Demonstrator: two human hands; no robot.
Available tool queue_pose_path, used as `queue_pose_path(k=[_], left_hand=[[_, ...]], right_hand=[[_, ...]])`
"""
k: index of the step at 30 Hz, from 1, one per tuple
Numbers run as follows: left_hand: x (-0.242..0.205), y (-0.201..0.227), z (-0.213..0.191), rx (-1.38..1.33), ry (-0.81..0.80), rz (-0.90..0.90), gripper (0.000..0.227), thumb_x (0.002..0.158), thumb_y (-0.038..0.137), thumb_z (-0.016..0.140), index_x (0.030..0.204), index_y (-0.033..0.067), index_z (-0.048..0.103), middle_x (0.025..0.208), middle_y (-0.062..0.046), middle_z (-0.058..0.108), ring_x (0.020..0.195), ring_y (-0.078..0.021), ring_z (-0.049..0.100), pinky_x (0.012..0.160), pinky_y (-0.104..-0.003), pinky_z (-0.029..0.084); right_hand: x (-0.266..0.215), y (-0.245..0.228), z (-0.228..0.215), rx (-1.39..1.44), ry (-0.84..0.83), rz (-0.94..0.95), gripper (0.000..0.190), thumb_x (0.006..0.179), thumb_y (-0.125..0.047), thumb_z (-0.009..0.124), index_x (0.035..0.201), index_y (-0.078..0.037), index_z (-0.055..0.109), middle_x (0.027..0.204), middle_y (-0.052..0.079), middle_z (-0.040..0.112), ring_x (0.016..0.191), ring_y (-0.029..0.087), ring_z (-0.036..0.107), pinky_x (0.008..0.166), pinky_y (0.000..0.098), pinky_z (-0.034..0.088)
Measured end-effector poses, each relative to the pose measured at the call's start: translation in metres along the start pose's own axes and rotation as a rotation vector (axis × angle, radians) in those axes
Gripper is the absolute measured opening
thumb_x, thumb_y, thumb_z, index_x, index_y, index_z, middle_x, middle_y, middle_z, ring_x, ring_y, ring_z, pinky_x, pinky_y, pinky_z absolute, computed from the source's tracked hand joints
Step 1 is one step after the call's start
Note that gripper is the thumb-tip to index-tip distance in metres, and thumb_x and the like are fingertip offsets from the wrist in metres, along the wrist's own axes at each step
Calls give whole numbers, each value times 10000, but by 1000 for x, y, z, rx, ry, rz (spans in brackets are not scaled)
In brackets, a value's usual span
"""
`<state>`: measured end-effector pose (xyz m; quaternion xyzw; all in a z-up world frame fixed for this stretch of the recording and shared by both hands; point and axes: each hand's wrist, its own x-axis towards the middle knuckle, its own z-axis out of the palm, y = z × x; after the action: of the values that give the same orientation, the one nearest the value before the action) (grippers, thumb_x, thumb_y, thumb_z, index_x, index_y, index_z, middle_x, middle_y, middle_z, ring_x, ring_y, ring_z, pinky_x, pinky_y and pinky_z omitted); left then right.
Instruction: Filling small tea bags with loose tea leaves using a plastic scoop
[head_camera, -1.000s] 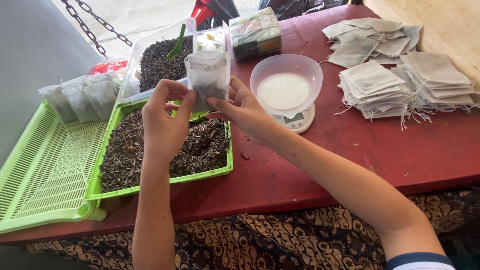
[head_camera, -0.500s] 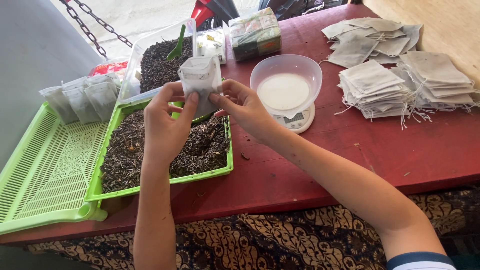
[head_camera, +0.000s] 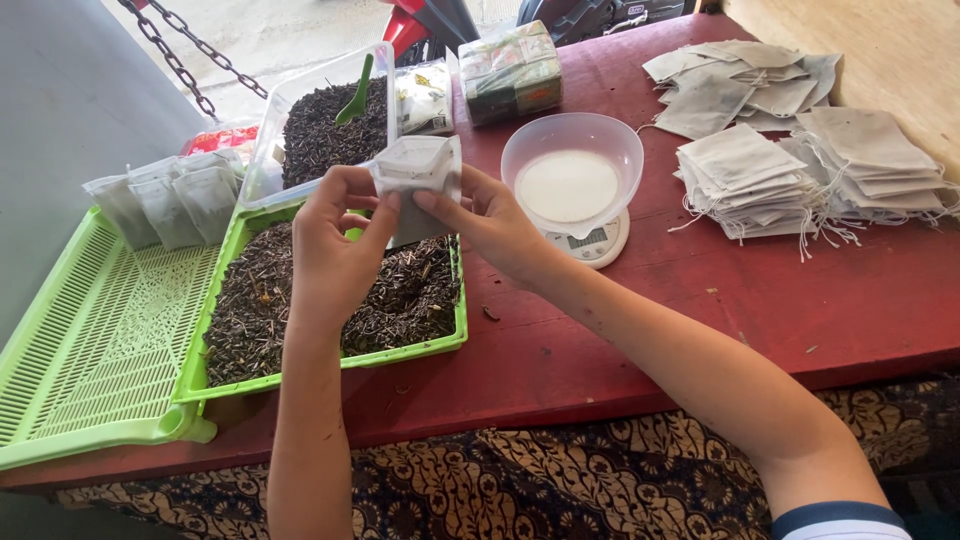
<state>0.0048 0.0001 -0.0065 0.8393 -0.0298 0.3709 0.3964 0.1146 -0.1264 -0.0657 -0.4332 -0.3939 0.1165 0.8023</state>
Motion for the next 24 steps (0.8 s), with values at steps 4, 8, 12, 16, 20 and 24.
queue_pose_path(k=[4, 8, 12, 16, 20, 24], left_hand=[[1, -7, -1, -23, 19, -1, 103, 1032, 184, 711, 1045, 99, 655, 929, -96, 696, 917, -234, 693, 761, -381, 544], [1, -6, -3, -33, 38, 6, 98, 1067, 170, 681, 1054, 76, 656, 929, -123, 692, 916, -279, 704, 775, -411, 546], [1, -2, -7, -108, 69, -39, 110, 1099, 184, 630, 1082, 76, 629, 942, -121, 671, 908, -277, 690, 810, -399, 531], [-1, -1, -6, -103, 128, -21, 96, 1093, 185, 649, 1092, 95, 614, 930, -62, 656, 938, -196, 688, 794, -333, 506], [0, 0, -6, -108, 111, -17, 157, 1104, 235, 632, 1111, 80, 605, 927, -107, 652, 926, -236, 672, 805, -372, 508], [0, 5, -6, -95, -76, -67, 350, 994, 309, 757, 1143, 32, 603, 965, -209, 685, 910, -334, 700, 790, -450, 547]], right_hand=[[-1, -4, 1, 10, 28, -12, 294, 995, -210, 743, 1259, -95, 682, 1127, 16, 740, 1013, 145, 733, 915, 379, 622], [-2, -16, 4, -11, 0, -15, 261, 970, -216, 764, 1201, -112, 697, 1084, 10, 756, 987, 126, 734, 914, 359, 617], [-4, -15, 5, 20, -55, 31, 381, 914, -178, 822, 1250, -100, 662, 1058, 17, 738, 937, 101, 731, 831, 329, 642], [-1, -5, -3, 7, -56, 49, 313, 921, -185, 811, 1193, -95, 686, 1036, 51, 743, 912, 115, 728, 784, 321, 654], [3, -1, -5, -7, -40, 33, 274, 928, -170, 800, 1166, -94, 688, 994, 38, 734, 873, 94, 720, 757, 300, 658], [6, 12, -11, 22, -25, 19, 276, 923, -184, 817, 1151, -93, 689, 983, 31, 733, 867, 95, 722, 733, 308, 665]])
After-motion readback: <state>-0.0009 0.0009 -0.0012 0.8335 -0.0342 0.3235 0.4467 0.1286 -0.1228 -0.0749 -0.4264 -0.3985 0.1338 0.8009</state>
